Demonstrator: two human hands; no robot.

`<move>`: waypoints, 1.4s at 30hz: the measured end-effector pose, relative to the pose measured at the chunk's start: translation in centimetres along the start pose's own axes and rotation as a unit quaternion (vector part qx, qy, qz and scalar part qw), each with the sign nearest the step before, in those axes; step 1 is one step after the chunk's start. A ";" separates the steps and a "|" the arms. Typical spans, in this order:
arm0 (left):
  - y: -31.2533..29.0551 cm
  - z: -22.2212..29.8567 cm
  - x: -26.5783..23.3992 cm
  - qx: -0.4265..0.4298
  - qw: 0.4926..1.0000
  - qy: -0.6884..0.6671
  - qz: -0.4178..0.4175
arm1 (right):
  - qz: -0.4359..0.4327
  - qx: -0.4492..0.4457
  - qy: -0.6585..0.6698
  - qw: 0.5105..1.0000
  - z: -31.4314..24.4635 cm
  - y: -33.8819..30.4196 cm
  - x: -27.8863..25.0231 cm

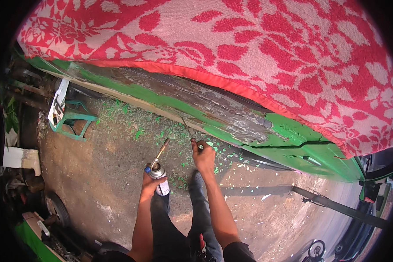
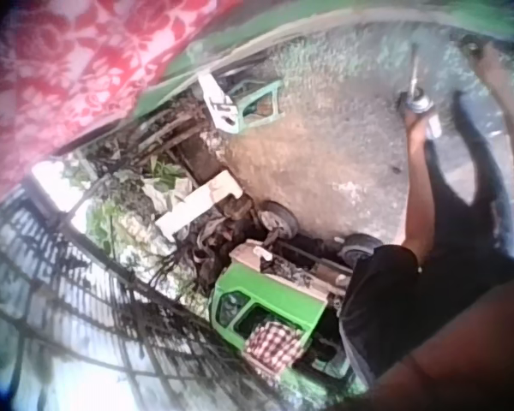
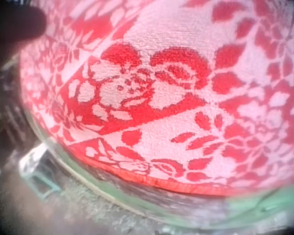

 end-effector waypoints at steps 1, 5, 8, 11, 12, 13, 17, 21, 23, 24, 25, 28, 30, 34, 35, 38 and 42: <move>-0.2 0.3 0.0 -0.002 1.000 0.025 0.016 | -0.016 0.015 0.001 1.000 -0.2 0.5 0.5; -2.4 2.2 0.7 -0.002 1.000 0.009 0.018 | -0.002 0.002 -0.015 1.000 -1.0 -0.6 -1.0; -4.0 3.6 -1.3 0.043 0.998 0.028 0.031 | -0.007 0.003 0.009 1.000 -1.2 -3.7 -2.6; -6.6 6.5 -1.3 0.064 0.998 -0.019 0.021 | -0.015 -0.036 0.038 0.999 0.3 -7.8 -5.4; -7.7 7.7 -1.8 0.070 0.997 -0.027 0.026 | -0.024 -0.009 0.050 0.998 1.0 -9.1 -6.1; -8.6 8.2 -2.4 0.064 0.998 -0.009 0.028 | -0.034 0.020 0.060 0.997 1.7 -10.5 -6.8; -10.8 9.0 -4.5 0.052 0.998 0.025 0.011 | -0.023 0.021 0.122 0.992 2.2 -15.4 -9.0; -12.8 11.2 -5.9 0.083 0.994 0.067 -0.012 | -0.032 0.032 0.088 0.995 1.3 -18.3 -9.6; -13.2 12.2 -6.0 0.085 0.993 0.074 -0.026 | -0.029 0.017 0.096 0.995 1.2 -19.3 -9.8; -13.6 12.2 -6.7 0.084 0.993 0.072 -0.032 | -0.026 0.035 0.111 0.993 0.7 -20.0 -9.3; -14.0 12.5 -7.4 0.083 0.993 0.070 -0.037 | -0.022 0.053 0.126 0.990 -0.6 -21.0 -8.9; -14.6 13.6 -8.7 0.084 0.992 0.062 -0.069 | -0.003 0.092 0.160 0.983 -2.8 -23.1 -7.8; -14.3 14.3 -9.7 0.094 0.990 0.073 -0.079 | 0.005 0.107 0.186 0.977 -3.8 -24.2 -6.7; -13.9 15.9 -11.8 0.121 0.976 0.157 -0.088 | 0.002 0.105 0.242 0.965 -5.3 -26.0 -4.6; -14.3 16.1 -12.1 0.124 0.973 0.167 -0.097 | 0.008 0.106 0.246 0.963 -5.3 -26.8 -4.3; -13.8 15.7 -14.7 0.120 0.974 0.166 -0.095 | 0.006 0.115 0.259 0.959 -6.5 -28.4 -2.8; -14.4 16.4 -16.2 0.141 0.965 0.201 -0.089 | -0.003 0.140 0.274 0.951 -6.1 -30.1 -2.5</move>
Point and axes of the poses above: each hand's wrist, its own y-axis towards the middle knuckle, its own x-axis out of the palm, z = x × y, the point moved 8 cm from there along y, towards the middle knuckle, and after that the axes turned 8 degrees about y, right-handed, at the moved point
